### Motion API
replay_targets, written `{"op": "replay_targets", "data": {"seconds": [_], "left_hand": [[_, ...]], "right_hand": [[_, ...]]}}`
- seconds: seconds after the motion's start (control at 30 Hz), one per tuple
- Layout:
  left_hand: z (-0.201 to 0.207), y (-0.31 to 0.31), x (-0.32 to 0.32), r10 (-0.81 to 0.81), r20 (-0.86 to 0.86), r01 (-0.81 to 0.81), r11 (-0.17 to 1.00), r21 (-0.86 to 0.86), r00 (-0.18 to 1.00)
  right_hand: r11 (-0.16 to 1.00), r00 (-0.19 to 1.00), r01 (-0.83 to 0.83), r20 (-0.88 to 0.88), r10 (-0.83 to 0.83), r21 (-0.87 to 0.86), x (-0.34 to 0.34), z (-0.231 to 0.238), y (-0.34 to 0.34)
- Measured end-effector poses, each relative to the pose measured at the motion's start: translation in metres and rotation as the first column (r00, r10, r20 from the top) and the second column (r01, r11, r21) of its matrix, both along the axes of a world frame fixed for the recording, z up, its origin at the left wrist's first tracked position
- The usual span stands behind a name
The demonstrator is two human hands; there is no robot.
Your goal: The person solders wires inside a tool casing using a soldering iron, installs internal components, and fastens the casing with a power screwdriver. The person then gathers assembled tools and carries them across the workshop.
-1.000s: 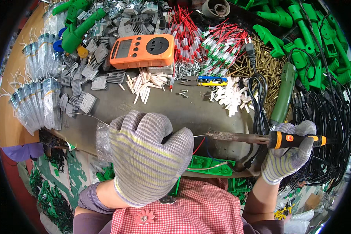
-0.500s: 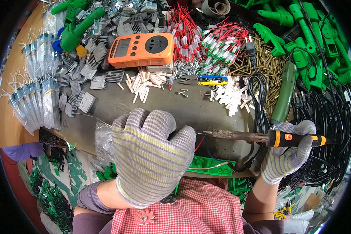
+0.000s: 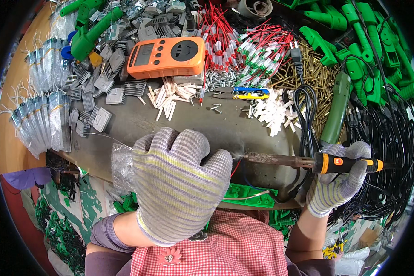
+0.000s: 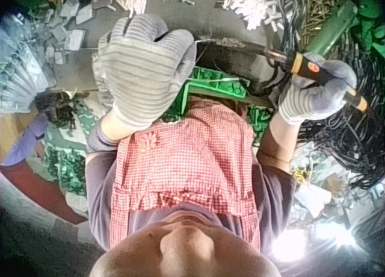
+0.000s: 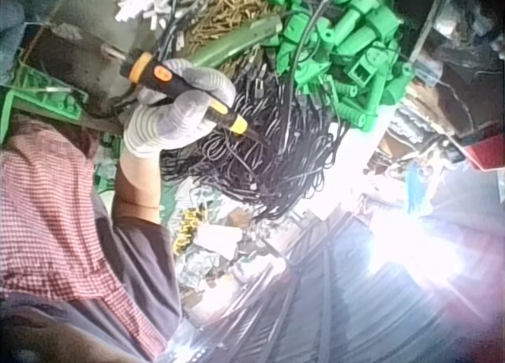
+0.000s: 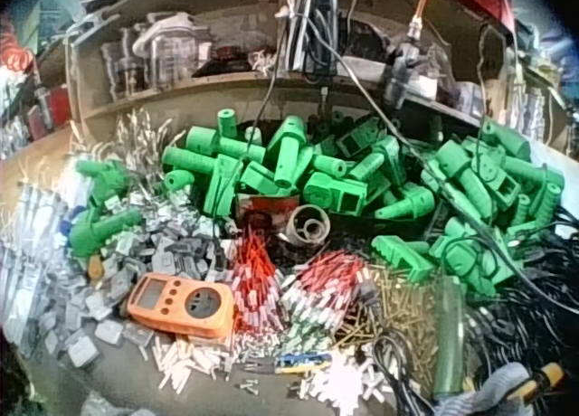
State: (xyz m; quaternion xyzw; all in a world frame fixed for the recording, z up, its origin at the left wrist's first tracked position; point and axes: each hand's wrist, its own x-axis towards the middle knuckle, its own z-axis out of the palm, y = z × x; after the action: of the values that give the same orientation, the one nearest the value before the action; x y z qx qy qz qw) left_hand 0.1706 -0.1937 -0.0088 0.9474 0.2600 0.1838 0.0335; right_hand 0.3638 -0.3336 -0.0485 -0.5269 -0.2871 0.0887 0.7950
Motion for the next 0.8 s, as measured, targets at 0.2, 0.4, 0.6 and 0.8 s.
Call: {"op": "replay_targets", "data": {"seconds": [0.2, 0.4, 0.6, 0.8], "left_hand": [[0.0015, 0.0004, -0.0002, -0.012, -0.035, 0.012, 1.000, -0.016, 0.999], [0.0014, -0.0002, -0.0011, -0.001, -0.036, 0.000, 1.000, -0.018, 0.999], [-0.0020, -0.0008, 0.0032, 0.011, -0.062, -0.012, 1.000, -0.017, 0.998], [-0.0009, 0.0011, 0.0024, 0.015, -0.046, -0.016, 1.000, -0.019, 0.999]], "right_hand": [[1.000, 1.000, 0.008, -0.001, -0.008, -0.006, -0.0003, -0.0015, 0.0007], [0.999, 0.999, 0.038, -0.010, -0.039, -0.035, -0.0014, 0.0006, 0.0000], [1.000, 1.000, 0.002, -0.022, -0.002, 0.000, -0.0004, -0.0034, -0.0027], [0.999, 1.000, 0.005, -0.020, -0.006, -0.046, -0.0001, -0.0031, -0.0052]]}}
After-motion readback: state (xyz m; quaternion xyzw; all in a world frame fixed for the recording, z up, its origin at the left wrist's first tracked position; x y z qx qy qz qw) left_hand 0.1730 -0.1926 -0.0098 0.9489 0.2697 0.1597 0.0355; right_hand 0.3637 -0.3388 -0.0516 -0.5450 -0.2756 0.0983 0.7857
